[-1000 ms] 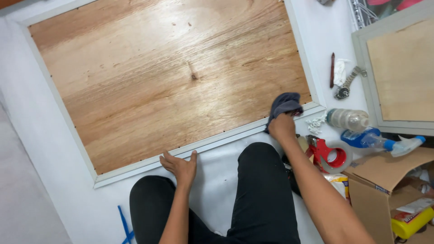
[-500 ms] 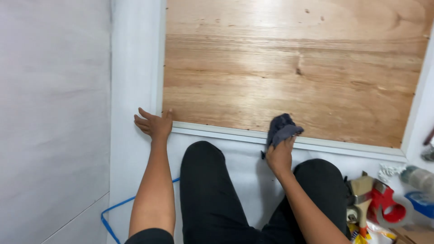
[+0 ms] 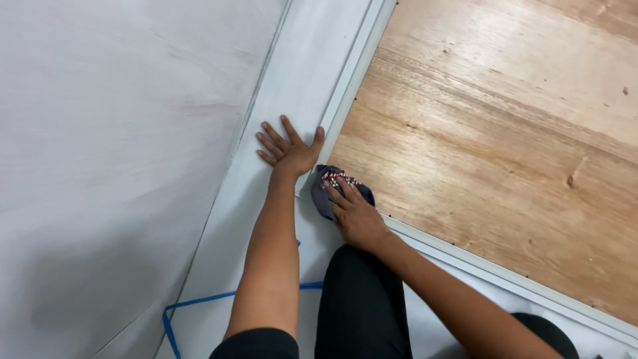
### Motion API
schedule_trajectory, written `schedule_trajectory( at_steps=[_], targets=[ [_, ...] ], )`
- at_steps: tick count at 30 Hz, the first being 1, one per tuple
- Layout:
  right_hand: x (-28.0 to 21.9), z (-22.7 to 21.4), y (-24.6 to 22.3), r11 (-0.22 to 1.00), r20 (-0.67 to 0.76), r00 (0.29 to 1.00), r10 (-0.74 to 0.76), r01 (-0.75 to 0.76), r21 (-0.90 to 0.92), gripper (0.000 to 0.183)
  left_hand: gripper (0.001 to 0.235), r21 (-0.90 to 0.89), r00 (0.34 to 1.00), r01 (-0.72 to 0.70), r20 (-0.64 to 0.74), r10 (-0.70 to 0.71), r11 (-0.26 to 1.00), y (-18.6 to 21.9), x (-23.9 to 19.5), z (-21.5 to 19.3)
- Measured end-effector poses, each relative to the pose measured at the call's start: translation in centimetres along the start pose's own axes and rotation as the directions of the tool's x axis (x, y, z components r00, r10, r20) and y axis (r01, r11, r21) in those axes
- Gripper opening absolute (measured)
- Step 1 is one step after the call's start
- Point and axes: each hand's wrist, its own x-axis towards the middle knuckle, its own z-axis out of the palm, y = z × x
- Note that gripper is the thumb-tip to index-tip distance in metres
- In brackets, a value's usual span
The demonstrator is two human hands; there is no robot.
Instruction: Cleaning a wooden board and its frame using a brush and a cloth
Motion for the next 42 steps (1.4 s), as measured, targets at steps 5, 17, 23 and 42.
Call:
schedule_trajectory(
  at_steps=[5, 17, 23, 42],
  targets=[
    [5.5, -2.2, 4.9, 0.926, -0.258, 0.957, -0.135, 0.029, -0.376, 0.039, 0.116, -0.056, 0.99, 0.032, 0.137, -0.024, 0.998, 0.5, -0.6, -1.7],
    [9.3, -0.3, 8.9, 0.876, -0.176, 0.919, -0.353, 0.258, -0.407, 0.029, 0.112, -0.105, 0.994, -0.006, 0.106, 0.017, 0.994, 0.5, -2.0, -2.5],
    [10.3, -2.0, 7.3, 0.88, -0.118, 0.894, -0.433, 0.39, -0.272, 0.02, 0.114, -0.155, 0.995, -0.014, 0.098, 0.029, 0.988, 0.3, -1.9, -2.4],
    [16.0, -10.7, 13.3, 0.836, -0.16, 0.897, -0.412, 0.303, -0.457, 0.026, 0.157, -0.586, 0.89, 0.412, 0.096, -0.446, 0.697, 15.3, 7.9, -5.6]
  ],
)
